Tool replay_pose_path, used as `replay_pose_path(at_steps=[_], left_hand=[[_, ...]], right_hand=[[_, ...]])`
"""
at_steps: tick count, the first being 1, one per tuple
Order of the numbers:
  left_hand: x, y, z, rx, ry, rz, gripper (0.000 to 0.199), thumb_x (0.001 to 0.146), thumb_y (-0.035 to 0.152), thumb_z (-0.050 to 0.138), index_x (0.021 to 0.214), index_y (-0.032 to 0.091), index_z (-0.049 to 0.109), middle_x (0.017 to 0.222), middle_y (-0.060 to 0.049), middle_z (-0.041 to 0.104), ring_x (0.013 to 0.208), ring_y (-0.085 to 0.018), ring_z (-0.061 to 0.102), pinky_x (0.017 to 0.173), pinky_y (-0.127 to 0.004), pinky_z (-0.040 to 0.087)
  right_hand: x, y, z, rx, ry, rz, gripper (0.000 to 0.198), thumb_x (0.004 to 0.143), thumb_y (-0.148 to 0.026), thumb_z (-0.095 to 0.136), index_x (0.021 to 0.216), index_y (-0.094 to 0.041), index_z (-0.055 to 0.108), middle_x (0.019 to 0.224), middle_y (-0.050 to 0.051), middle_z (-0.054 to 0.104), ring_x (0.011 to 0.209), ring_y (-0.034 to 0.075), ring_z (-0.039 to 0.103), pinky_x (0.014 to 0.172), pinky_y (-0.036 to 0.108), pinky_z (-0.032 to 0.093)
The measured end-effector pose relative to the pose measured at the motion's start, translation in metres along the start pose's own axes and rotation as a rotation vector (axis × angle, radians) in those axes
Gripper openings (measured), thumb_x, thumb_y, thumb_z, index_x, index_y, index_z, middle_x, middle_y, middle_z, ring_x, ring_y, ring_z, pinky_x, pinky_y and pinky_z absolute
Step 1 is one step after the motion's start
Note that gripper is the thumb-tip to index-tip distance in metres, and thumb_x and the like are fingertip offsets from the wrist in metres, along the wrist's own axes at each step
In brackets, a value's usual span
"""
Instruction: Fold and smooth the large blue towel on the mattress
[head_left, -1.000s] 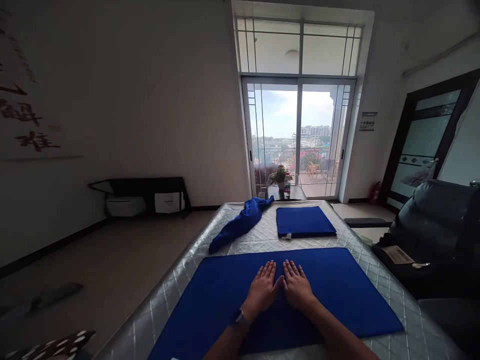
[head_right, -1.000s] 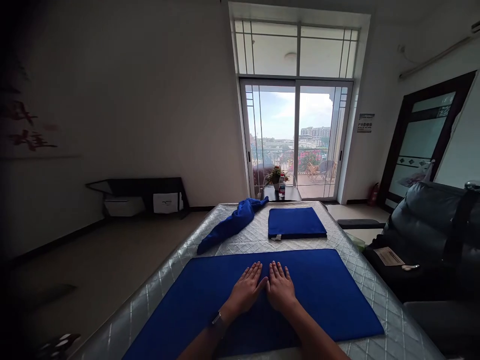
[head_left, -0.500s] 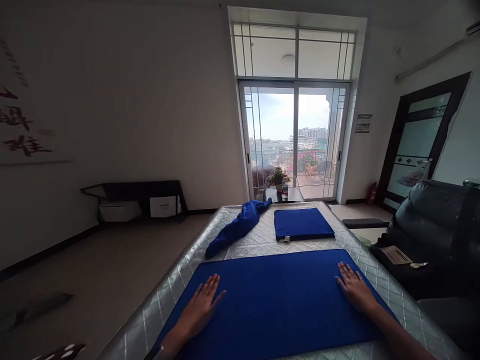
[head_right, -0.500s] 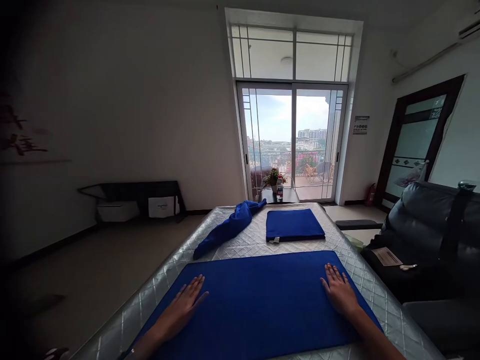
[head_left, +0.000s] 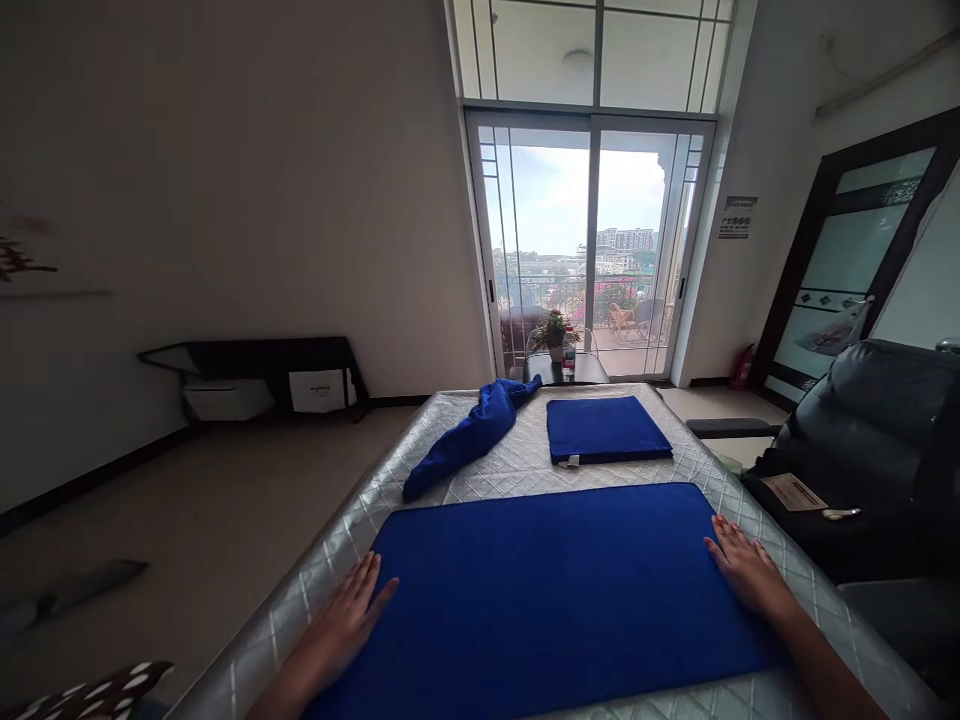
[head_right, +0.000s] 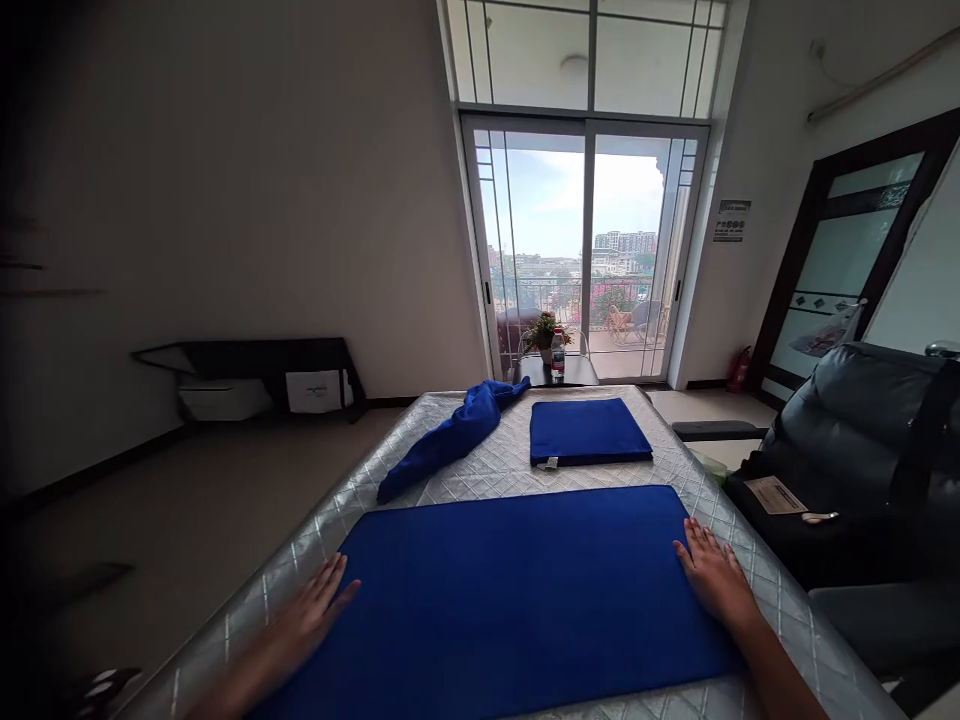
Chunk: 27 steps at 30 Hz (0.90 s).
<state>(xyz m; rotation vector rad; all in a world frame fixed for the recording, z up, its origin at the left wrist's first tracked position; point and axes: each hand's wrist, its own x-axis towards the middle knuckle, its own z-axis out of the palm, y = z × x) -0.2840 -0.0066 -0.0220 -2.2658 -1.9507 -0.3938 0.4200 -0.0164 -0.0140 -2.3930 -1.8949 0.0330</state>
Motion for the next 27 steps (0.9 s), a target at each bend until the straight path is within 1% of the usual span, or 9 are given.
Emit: replay_pose_path(at_steps=[4,7,10,13,18,20,22,24,27], left_hand=[[-0.001,0.007,-0.006,-0.033,-0.101,-0.053,0.071,0.099,0.059,0.024,0.156,0.018,0.039,0.159,-0.013,0.048,0.148,-0.032,0.041,0.116,-0.052,0.040],[0.003,0.019,-0.016,-0.014,-0.161,-0.148,0.078,0.099,0.059,0.025,0.157,0.007,0.032,0.164,-0.018,0.035,0.152,-0.033,0.034,0.120,-0.053,0.035],[0.006,0.043,-0.035,0.011,-0.171,-0.169,0.082,0.099,0.059,0.028,0.156,0.000,0.027,0.167,-0.020,0.024,0.154,-0.032,0.025,0.124,-0.050,0.028],[0.008,0.089,-0.056,-0.044,-0.171,-0.073,0.081,0.100,0.063,0.029,0.156,0.005,0.032,0.165,-0.017,0.029,0.153,-0.031,0.027,0.125,-0.049,0.029],[0.015,0.200,-0.076,-0.193,-0.290,0.244,0.078,0.100,0.069,0.025,0.156,0.015,0.037,0.164,-0.012,0.034,0.153,-0.027,0.030,0.126,-0.048,0.030],[0.022,0.238,-0.069,-0.231,-0.282,0.338,0.076,0.101,0.067,0.024,0.156,0.016,0.036,0.164,-0.012,0.034,0.153,-0.027,0.029,0.126,-0.048,0.030],[0.029,0.263,-0.053,-0.240,-0.244,0.379,0.074,0.103,0.063,0.021,0.157,0.014,0.035,0.164,-0.014,0.034,0.153,-0.027,0.028,0.126,-0.049,0.030],[0.033,0.274,-0.032,-0.223,-0.189,0.395,0.070,0.105,0.058,0.020,0.157,0.013,0.033,0.164,-0.016,0.034,0.153,-0.027,0.028,0.126,-0.050,0.031],[0.033,0.273,-0.005,-0.202,-0.127,0.420,0.065,0.106,0.053,0.022,0.158,0.014,0.030,0.164,-0.015,0.034,0.153,-0.027,0.029,0.124,-0.052,0.034]], right_hand=[[-0.003,-0.002,-0.003,-0.016,0.027,-0.012,0.068,0.099,-0.041,0.016,0.161,-0.015,0.027,0.169,0.006,0.026,0.156,0.020,0.016,0.127,0.045,0.014],[-0.006,-0.010,-0.014,-0.057,0.073,-0.016,0.065,0.100,-0.038,0.018,0.159,-0.014,0.034,0.167,0.008,0.029,0.156,0.023,0.020,0.127,0.049,0.013],[-0.012,-0.030,-0.036,-0.067,0.121,-0.061,0.062,0.101,-0.038,0.023,0.154,-0.013,0.044,0.166,0.009,0.033,0.155,0.026,0.023,0.126,0.051,0.014],[-0.030,-0.071,-0.062,0.024,0.098,-0.207,0.059,0.102,-0.037,0.026,0.149,-0.015,0.051,0.163,0.008,0.038,0.153,0.026,0.028,0.126,0.049,0.020],[-0.070,-0.178,-0.082,0.224,0.010,-0.542,0.058,0.103,-0.042,0.029,0.152,-0.017,0.047,0.161,0.008,0.040,0.152,0.022,0.031,0.126,0.045,0.022],[-0.080,-0.215,-0.076,0.256,-0.027,-0.624,0.061,0.104,-0.044,0.028,0.155,-0.014,0.041,0.163,0.010,0.036,0.153,0.023,0.028,0.127,0.046,0.020],[-0.084,-0.240,-0.062,0.261,-0.064,-0.668,0.062,0.104,-0.042,0.026,0.158,-0.013,0.033,0.165,0.010,0.030,0.155,0.024,0.023,0.127,0.048,0.019],[-0.084,-0.250,-0.047,0.252,-0.102,-0.689,0.062,0.105,-0.039,0.023,0.160,-0.013,0.027,0.167,0.010,0.024,0.156,0.024,0.018,0.127,0.049,0.016],[-0.081,-0.248,-0.033,0.251,-0.142,-0.677,0.062,0.105,-0.040,0.020,0.162,-0.015,0.022,0.168,0.009,0.018,0.157,0.024,0.013,0.128,0.050,0.012]])
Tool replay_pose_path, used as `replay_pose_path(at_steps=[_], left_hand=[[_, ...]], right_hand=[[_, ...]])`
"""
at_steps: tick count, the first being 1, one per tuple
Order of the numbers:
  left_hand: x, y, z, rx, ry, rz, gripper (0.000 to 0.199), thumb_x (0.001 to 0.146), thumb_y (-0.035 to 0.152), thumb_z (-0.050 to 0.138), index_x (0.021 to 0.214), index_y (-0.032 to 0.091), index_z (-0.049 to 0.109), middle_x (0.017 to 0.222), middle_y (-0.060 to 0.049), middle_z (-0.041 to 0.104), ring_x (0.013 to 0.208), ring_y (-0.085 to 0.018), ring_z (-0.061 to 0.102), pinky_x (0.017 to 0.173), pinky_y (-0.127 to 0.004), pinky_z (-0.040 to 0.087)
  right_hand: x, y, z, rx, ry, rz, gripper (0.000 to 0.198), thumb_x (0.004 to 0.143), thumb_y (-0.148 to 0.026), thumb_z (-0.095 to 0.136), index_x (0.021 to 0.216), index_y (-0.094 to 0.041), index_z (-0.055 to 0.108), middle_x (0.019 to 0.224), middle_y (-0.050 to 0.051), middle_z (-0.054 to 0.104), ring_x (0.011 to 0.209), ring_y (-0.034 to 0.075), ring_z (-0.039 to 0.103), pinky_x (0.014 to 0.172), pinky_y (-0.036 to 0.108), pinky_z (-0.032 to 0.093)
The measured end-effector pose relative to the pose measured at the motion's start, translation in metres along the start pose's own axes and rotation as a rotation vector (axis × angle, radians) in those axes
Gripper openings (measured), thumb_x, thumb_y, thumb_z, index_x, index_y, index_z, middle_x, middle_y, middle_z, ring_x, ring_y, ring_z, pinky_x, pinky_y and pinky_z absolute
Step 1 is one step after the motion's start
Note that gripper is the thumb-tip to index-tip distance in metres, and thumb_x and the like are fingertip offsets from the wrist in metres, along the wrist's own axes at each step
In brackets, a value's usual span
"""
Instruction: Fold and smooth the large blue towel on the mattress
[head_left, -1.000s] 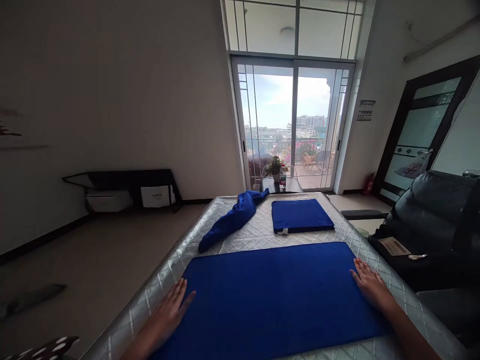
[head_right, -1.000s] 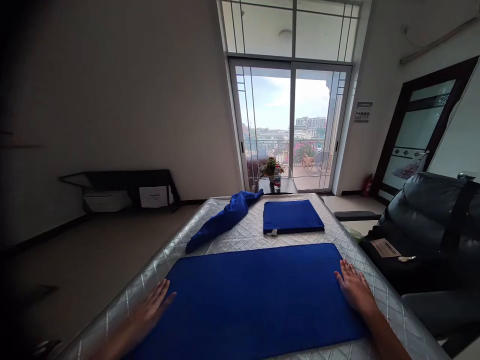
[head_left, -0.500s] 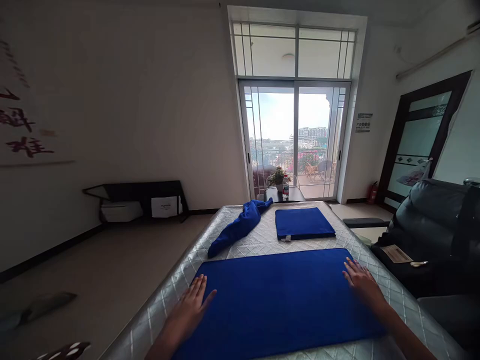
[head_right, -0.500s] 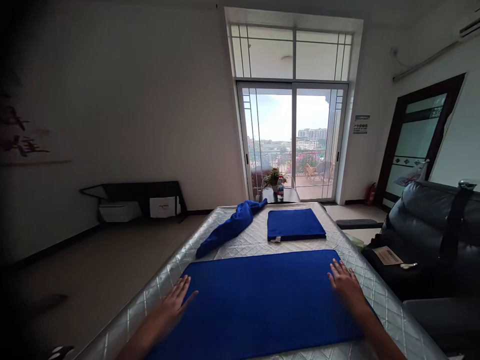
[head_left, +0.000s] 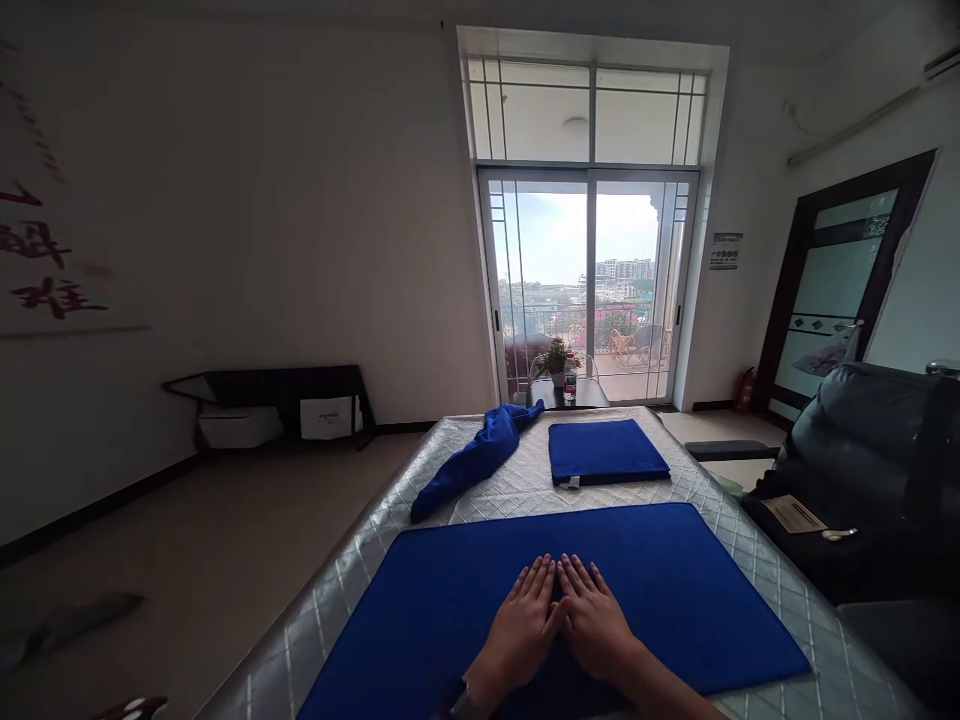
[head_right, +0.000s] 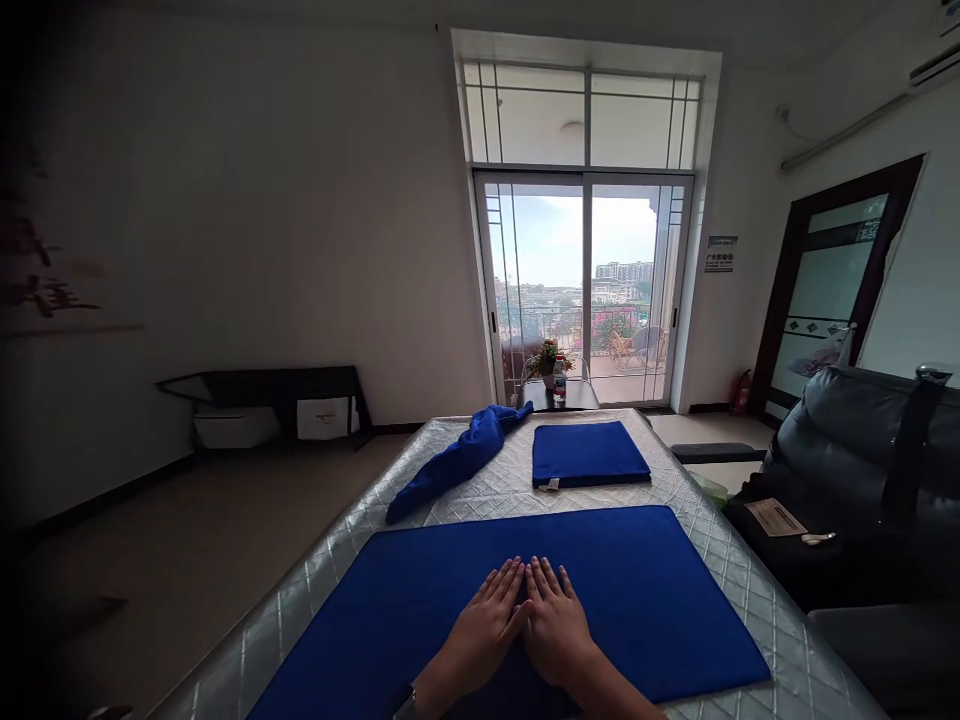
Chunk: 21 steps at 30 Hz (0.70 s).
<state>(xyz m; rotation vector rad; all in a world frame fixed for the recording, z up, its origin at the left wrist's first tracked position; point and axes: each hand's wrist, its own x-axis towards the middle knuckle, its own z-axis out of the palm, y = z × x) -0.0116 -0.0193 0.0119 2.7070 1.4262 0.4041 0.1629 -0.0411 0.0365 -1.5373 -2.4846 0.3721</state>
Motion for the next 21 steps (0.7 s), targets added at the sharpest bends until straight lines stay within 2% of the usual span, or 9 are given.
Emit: replay_pose_path(at_steps=[5,10,14,17,19,21], left_hand=[[-0.004,-0.008,0.011,-0.007,-0.002,-0.026,0.067,0.106,0.055,0.020,0.160,0.017,0.025,0.165,-0.013,0.032,0.154,-0.027,0.028,0.125,-0.051,0.032],[-0.004,-0.002,0.005,0.018,-0.006,-0.035,0.070,0.105,0.058,0.016,0.160,0.015,0.027,0.166,-0.013,0.033,0.154,-0.026,0.029,0.125,-0.048,0.031],[-0.008,-0.006,-0.007,0.020,-0.038,-0.091,0.074,0.104,0.061,0.017,0.159,0.014,0.027,0.165,-0.015,0.032,0.154,-0.028,0.029,0.124,-0.051,0.032],[-0.025,-0.027,-0.021,0.013,-0.126,-0.176,0.075,0.103,0.062,0.018,0.160,0.014,0.023,0.167,-0.013,0.026,0.156,-0.027,0.023,0.126,-0.050,0.027],[-0.045,-0.053,-0.029,0.022,-0.164,-0.252,0.076,0.103,0.063,0.017,0.160,0.013,0.022,0.169,-0.012,0.021,0.156,-0.026,0.019,0.127,-0.048,0.023],[-0.073,-0.087,-0.033,0.055,-0.141,-0.312,0.075,0.103,0.062,0.016,0.160,0.014,0.025,0.169,-0.012,0.022,0.156,-0.026,0.021,0.127,-0.049,0.024]], right_hand=[[-0.004,0.004,-0.007,0.015,-0.016,0.073,0.066,0.105,-0.046,0.019,0.162,-0.012,0.020,0.169,0.009,0.017,0.157,0.025,0.012,0.128,0.050,0.009],[-0.004,0.002,-0.012,0.018,-0.021,0.090,0.070,0.104,-0.051,0.016,0.161,-0.011,0.020,0.169,0.010,0.016,0.157,0.024,0.010,0.128,0.049,0.008],[-0.011,0.012,-0.014,0.004,0.005,0.133,0.072,0.104,-0.055,0.015,0.161,-0.011,0.022,0.168,0.011,0.020,0.157,0.024,0.012,0.127,0.051,0.009],[-0.023,0.030,-0.019,-0.030,0.014,0.171,0.074,0.103,-0.057,0.015,0.161,-0.012,0.022,0.169,0.009,0.020,0.157,0.023,0.011,0.128,0.049,0.009],[-0.036,0.051,-0.024,-0.064,0.016,0.198,0.075,0.103,-0.059,0.015,0.161,-0.013,0.023,0.169,0.007,0.019,0.157,0.022,0.011,0.128,0.048,0.008],[-0.053,0.080,-0.028,-0.092,0.033,0.262,0.075,0.102,-0.060,0.015,0.161,-0.015,0.025,0.169,0.006,0.020,0.157,0.022,0.012,0.128,0.047,0.009]])
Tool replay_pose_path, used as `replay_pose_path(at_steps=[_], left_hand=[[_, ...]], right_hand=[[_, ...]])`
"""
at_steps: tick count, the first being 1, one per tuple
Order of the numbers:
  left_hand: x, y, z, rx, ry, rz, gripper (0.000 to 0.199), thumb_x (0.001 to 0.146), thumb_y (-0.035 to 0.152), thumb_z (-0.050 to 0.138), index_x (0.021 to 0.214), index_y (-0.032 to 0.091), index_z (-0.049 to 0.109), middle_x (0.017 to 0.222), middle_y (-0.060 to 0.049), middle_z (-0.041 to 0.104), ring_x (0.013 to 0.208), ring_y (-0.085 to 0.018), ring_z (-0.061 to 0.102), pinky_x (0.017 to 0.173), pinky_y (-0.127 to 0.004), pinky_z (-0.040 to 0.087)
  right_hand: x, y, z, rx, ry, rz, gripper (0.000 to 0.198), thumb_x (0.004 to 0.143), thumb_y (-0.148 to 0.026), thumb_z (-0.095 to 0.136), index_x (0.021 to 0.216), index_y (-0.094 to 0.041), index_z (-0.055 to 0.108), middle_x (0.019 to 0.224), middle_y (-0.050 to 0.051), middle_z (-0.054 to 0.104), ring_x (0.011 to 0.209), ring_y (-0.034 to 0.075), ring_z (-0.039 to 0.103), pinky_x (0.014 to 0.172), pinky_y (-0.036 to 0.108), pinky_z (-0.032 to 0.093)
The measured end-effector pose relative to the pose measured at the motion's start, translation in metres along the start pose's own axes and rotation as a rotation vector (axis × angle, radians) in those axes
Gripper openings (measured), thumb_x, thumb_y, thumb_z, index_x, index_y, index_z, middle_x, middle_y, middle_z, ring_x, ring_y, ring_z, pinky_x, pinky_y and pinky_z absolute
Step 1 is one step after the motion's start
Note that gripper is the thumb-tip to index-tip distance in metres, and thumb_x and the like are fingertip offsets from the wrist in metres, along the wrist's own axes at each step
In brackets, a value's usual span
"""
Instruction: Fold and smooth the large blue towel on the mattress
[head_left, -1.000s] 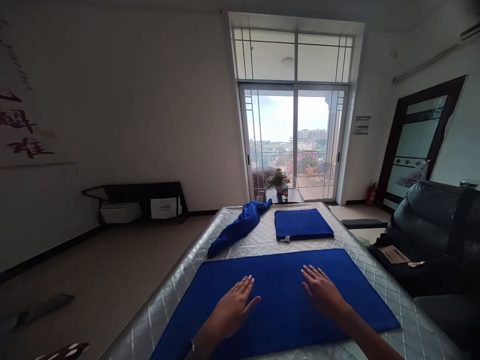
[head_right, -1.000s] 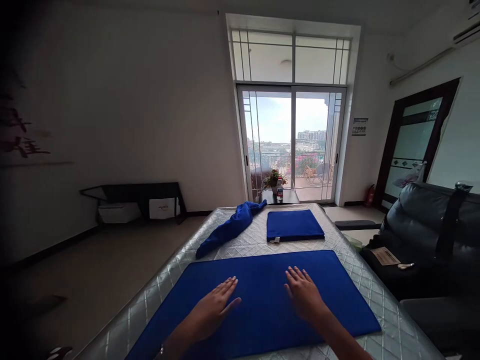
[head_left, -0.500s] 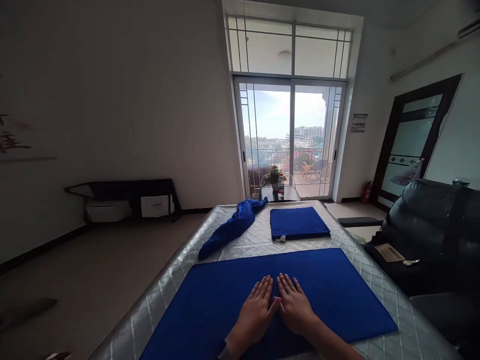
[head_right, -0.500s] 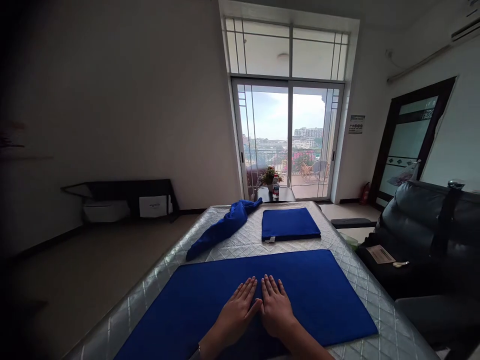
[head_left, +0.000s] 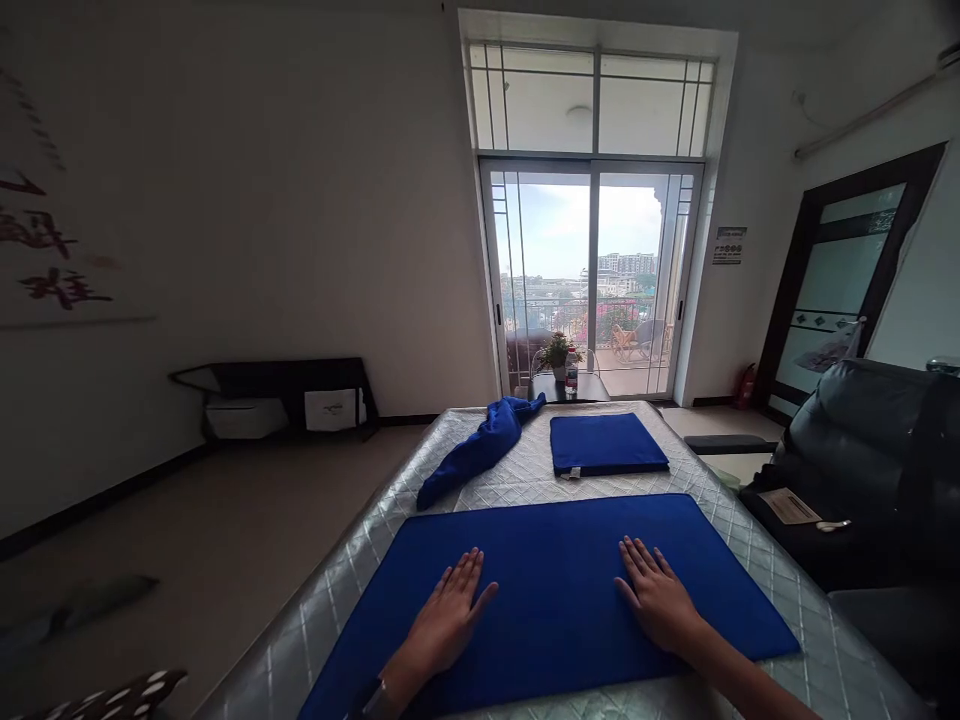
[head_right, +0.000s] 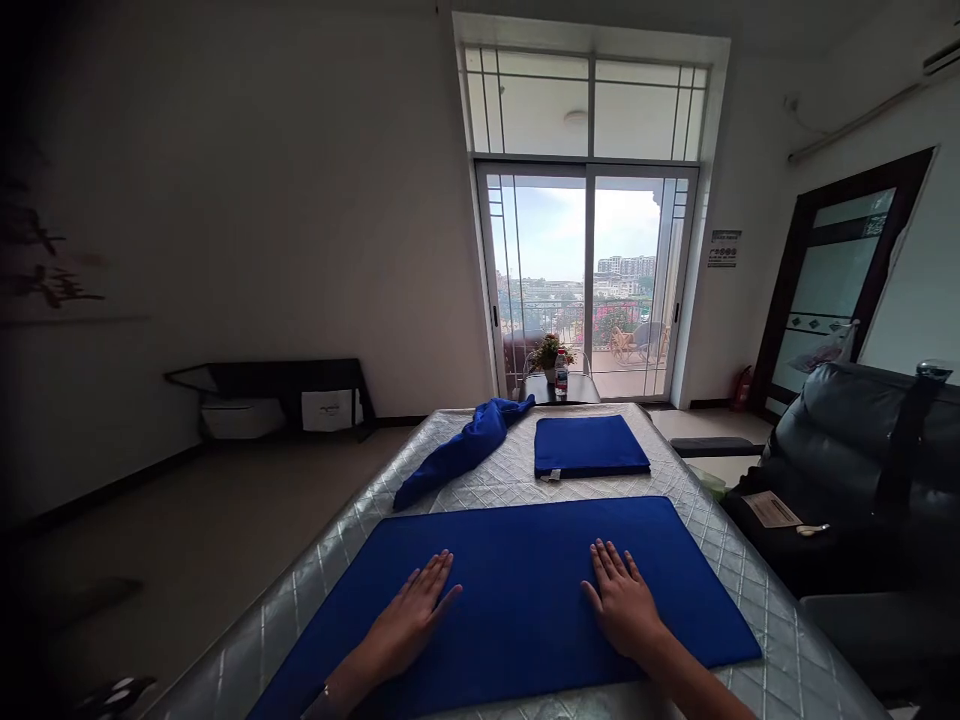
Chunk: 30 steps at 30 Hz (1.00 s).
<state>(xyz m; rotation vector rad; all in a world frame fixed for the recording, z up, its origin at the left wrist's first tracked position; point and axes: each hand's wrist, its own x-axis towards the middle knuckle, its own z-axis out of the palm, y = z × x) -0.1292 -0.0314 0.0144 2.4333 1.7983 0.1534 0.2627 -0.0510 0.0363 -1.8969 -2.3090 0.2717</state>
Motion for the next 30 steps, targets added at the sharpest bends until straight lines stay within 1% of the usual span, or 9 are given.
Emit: replay_pose_path(at_steps=[4,7,10,13,20,23,25,28,30], left_hand=[[-0.030,-0.081,0.013,0.070,0.202,-0.074,0.069,0.102,0.060,0.019,0.158,0.023,0.033,0.162,-0.010,0.043,0.151,-0.028,0.036,0.121,-0.052,0.034],[-0.040,-0.114,0.024,0.093,0.308,-0.069,0.065,0.101,0.058,0.020,0.155,0.028,0.042,0.153,-0.008,0.056,0.146,-0.028,0.044,0.117,-0.053,0.040],[-0.039,-0.120,0.030,0.102,0.293,-0.068,0.067,0.101,0.055,0.016,0.148,0.025,0.053,0.153,-0.010,0.056,0.147,-0.029,0.044,0.117,-0.053,0.039],[-0.037,-0.117,0.033,0.095,0.301,-0.124,0.069,0.100,0.057,0.019,0.151,0.021,0.048,0.155,-0.012,0.053,0.148,-0.030,0.042,0.118,-0.055,0.038],[-0.044,-0.126,0.019,0.147,0.230,-0.073,0.061,0.101,0.053,0.025,0.144,0.024,0.058,0.154,-0.011,0.054,0.147,-0.031,0.043,0.117,-0.054,0.040],[-0.041,-0.109,0.007,0.159,0.194,-0.133,0.062,0.101,0.054,0.028,0.141,0.022,0.061,0.154,-0.013,0.054,0.148,-0.034,0.041,0.118,-0.057,0.039],[-0.032,-0.078,-0.003,0.122,0.166,-0.134,0.067,0.102,0.057,0.025,0.147,0.018,0.054,0.158,-0.014,0.047,0.150,-0.034,0.037,0.120,-0.057,0.035],[-0.013,-0.008,-0.018,0.028,0.099,-0.082,0.079,0.101,0.064,0.019,0.157,0.010,0.035,0.165,-0.017,0.032,0.153,-0.032,0.030,0.124,-0.054,0.030],[0.002,0.039,-0.023,-0.024,0.071,0.030,0.079,0.101,0.066,0.019,0.159,0.013,0.029,0.167,-0.014,0.028,0.154,-0.030,0.027,0.125,-0.052,0.029]], right_hand=[[-0.021,0.079,0.008,-0.024,0.121,0.160,0.070,0.102,-0.055,0.013,0.160,-0.021,0.033,0.169,0.005,0.026,0.156,0.022,0.018,0.128,0.048,0.014],[-0.033,0.120,0.020,-0.061,0.196,0.179,0.066,0.102,-0.049,0.012,0.150,-0.025,0.050,0.164,0.005,0.038,0.154,0.022,0.024,0.127,0.049,0.017],[-0.037,0.133,0.027,-0.121,0.202,0.187,0.062,0.101,-0.046,0.019,0.142,-0.026,0.061,0.162,0.006,0.042,0.154,0.023,0.027,0.127,0.050,0.018],[-0.038,0.131,0.022,-0.161,0.184,0.203,0.056,0.099,-0.043,0.026,0.137,-0.028,0.065,0.160,0.004,0.045,0.155,0.023,0.023,0.127,0.049,0.016],[-0.054,0.151,0.001,-0.108,0.277,0.239,0.062,0.099,-0.049,0.023,0.146,-0.027,0.056,0.161,0.006,0.044,0.154,0.027,0.025,0.128,0.054,0.013],[-0.053,0.147,-0.005,-0.149,0.239,0.300,0.062,0.098,-0.045,0.023,0.144,-0.024,0.058,0.161,0.007,0.042,0.154,0.029,0.025,0.127,0.056,0.014],[-0.045,0.125,-0.012,-0.175,0.168,0.339,0.061,0.098,-0.041,0.024,0.146,-0.021,0.057,0.162,0.007,0.041,0.153,0.030,0.029,0.125,0.057,0.019],[-0.029,0.063,-0.025,-0.142,0.090,0.202,0.061,0.098,-0.042,0.029,0.152,-0.022,0.049,0.162,0.006,0.040,0.153,0.028,0.029,0.125,0.052,0.022],[-0.019,0.014,-0.031,-0.075,0.061,0.048,0.059,0.100,-0.045,0.028,0.152,-0.024,0.049,0.162,0.004,0.040,0.153,0.025,0.028,0.126,0.049,0.021]])
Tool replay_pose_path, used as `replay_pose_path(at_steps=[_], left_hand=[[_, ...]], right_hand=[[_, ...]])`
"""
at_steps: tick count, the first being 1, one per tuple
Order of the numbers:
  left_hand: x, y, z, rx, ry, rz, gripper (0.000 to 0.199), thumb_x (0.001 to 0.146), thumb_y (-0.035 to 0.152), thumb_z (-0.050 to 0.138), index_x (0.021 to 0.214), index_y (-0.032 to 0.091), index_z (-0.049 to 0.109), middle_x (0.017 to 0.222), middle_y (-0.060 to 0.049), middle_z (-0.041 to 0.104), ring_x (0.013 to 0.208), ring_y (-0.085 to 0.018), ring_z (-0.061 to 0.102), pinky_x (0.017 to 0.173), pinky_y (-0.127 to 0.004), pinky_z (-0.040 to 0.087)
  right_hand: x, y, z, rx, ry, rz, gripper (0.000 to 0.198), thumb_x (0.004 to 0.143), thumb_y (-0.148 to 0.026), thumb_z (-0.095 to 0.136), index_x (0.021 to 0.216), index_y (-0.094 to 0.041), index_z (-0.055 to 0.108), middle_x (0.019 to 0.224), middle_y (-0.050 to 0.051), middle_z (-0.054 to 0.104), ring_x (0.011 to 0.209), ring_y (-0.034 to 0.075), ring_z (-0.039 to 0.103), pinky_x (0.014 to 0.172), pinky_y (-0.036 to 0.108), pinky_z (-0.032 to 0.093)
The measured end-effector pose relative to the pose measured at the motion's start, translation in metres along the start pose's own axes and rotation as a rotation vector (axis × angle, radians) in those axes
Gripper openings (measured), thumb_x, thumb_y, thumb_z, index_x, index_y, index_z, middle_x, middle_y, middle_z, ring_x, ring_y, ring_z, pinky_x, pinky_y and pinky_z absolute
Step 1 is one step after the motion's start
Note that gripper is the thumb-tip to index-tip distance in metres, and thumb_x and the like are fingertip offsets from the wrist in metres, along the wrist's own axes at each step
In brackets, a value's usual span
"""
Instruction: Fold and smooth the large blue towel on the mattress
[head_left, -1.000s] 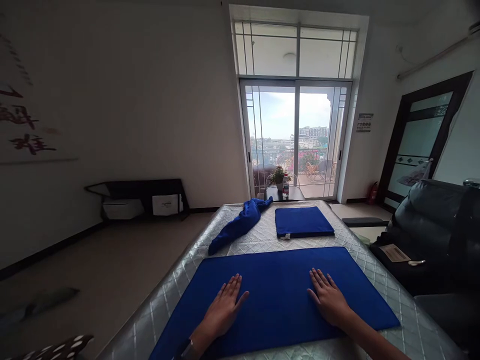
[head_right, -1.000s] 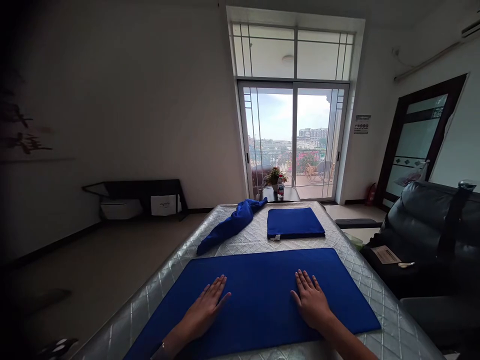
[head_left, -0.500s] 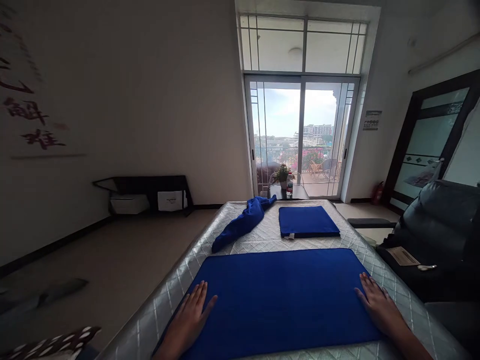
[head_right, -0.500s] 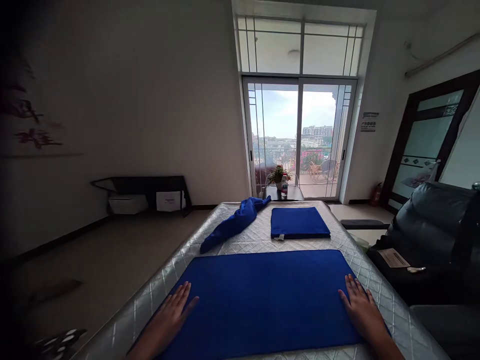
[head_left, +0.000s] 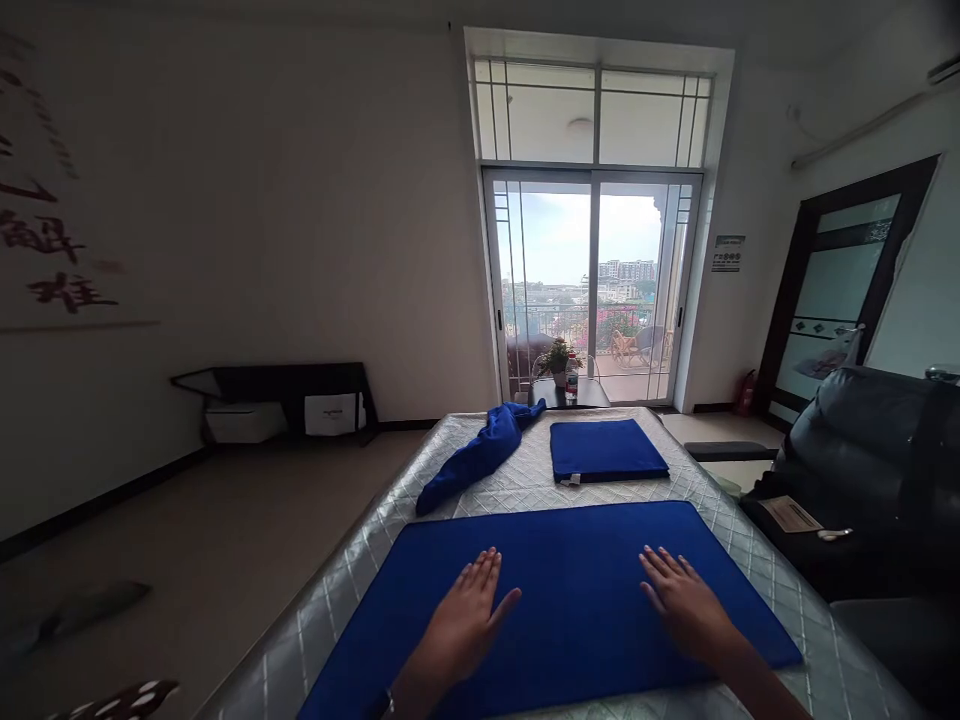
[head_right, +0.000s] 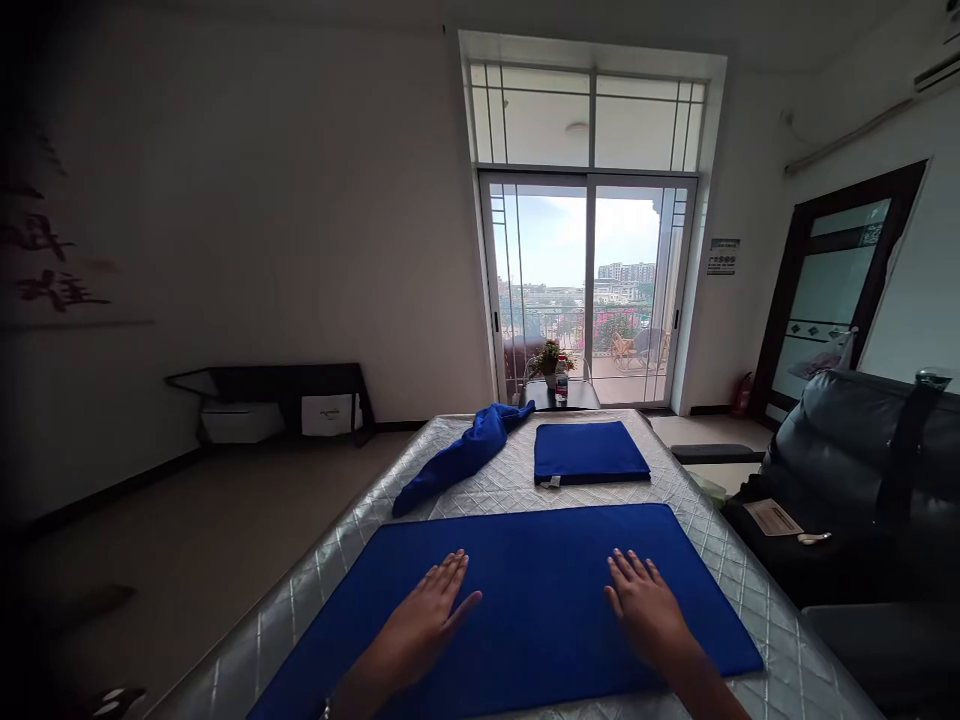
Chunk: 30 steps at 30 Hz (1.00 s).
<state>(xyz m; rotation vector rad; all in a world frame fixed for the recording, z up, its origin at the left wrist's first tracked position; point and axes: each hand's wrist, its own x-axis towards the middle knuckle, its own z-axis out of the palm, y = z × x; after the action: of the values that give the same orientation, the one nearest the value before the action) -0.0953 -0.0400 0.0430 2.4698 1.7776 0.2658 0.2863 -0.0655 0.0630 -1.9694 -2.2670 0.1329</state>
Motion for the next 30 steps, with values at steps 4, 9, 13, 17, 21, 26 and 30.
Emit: replay_pose_path(at_steps=[4,9,13,17,21,26,30], left_hand=[[0.023,0.059,0.013,-0.056,0.010,0.189,0.073,0.102,0.063,0.022,0.159,0.018,0.027,0.166,-0.012,0.029,0.154,-0.029,0.028,0.125,-0.052,0.032],[0.027,0.072,0.042,-0.075,0.006,0.205,0.069,0.105,0.058,0.021,0.160,0.016,0.024,0.166,-0.013,0.027,0.154,-0.028,0.026,0.125,-0.052,0.031],[0.023,0.070,0.050,-0.066,-0.046,0.174,0.070,0.104,0.059,0.020,0.160,0.016,0.019,0.168,-0.011,0.023,0.155,-0.028,0.021,0.126,-0.052,0.029],[0.023,0.071,0.050,-0.048,-0.046,0.155,0.068,0.105,0.057,0.019,0.161,0.019,0.016,0.169,-0.007,0.021,0.156,-0.025,0.018,0.127,-0.050,0.028],[0.024,0.071,0.050,-0.042,-0.035,0.163,0.067,0.105,0.056,0.019,0.161,0.020,0.016,0.169,-0.007,0.022,0.156,-0.025,0.020,0.127,-0.048,0.028],[0.022,0.076,0.041,-0.053,-0.052,0.160,0.069,0.105,0.057,0.018,0.161,0.017,0.020,0.168,-0.009,0.022,0.156,-0.026,0.019,0.127,-0.051,0.027],[0.016,0.081,0.024,-0.059,-0.081,0.141,0.073,0.103,0.061,0.017,0.160,0.014,0.023,0.168,-0.011,0.023,0.156,-0.026,0.019,0.128,-0.050,0.026]], right_hand=[[0.016,-0.080,0.003,0.110,-0.049,-0.214,0.060,0.102,-0.046,0.028,0.154,-0.020,0.044,0.162,0.007,0.037,0.153,0.025,0.028,0.126,0.049,0.020],[0.027,-0.110,0.033,0.198,-0.088,-0.279,0.061,0.104,-0.040,0.024,0.160,-0.016,0.029,0.167,0.007,0.023,0.156,0.024,0.018,0.128,0.047,0.014],[0.023,-0.105,0.040,0.204,-0.090,-0.255,0.064,0.105,-0.046,0.023,0.161,-0.015,0.025,0.168,0.006,0.019,0.157,0.025,0.014,0.128,0.049,0.011],[0.020,-0.103,0.035,0.214,-0.089,-0.229,0.065,0.106,-0.048,0.020,0.161,-0.015,0.024,0.168,0.006,0.020,0.156,0.025,0.015,0.128,0.050,0.013],[0.022,-0.103,0.034,0.204,-0.111,-0.227,0.067,0.105,-0.052,0.019,0.161,-0.015,0.024,0.168,0.006,0.020,0.157,0.025,0.014,0.128,0.049,0.012],[0.023,-0.102,0.037,0.190,-0.108,-0.228,0.067,0.105,-0.050,0.020,0.161,-0.014,0.024,0.168,0.006,0.019,0.157,0.024,0.014,0.128,0.049,0.011],[0.020,-0.099,0.037,0.197,-0.095,-0.219,0.071,0.104,-0.056,0.018,0.161,-0.015,0.024,0.168,0.008,0.021,0.157,0.025,0.014,0.128,0.049,0.010]])
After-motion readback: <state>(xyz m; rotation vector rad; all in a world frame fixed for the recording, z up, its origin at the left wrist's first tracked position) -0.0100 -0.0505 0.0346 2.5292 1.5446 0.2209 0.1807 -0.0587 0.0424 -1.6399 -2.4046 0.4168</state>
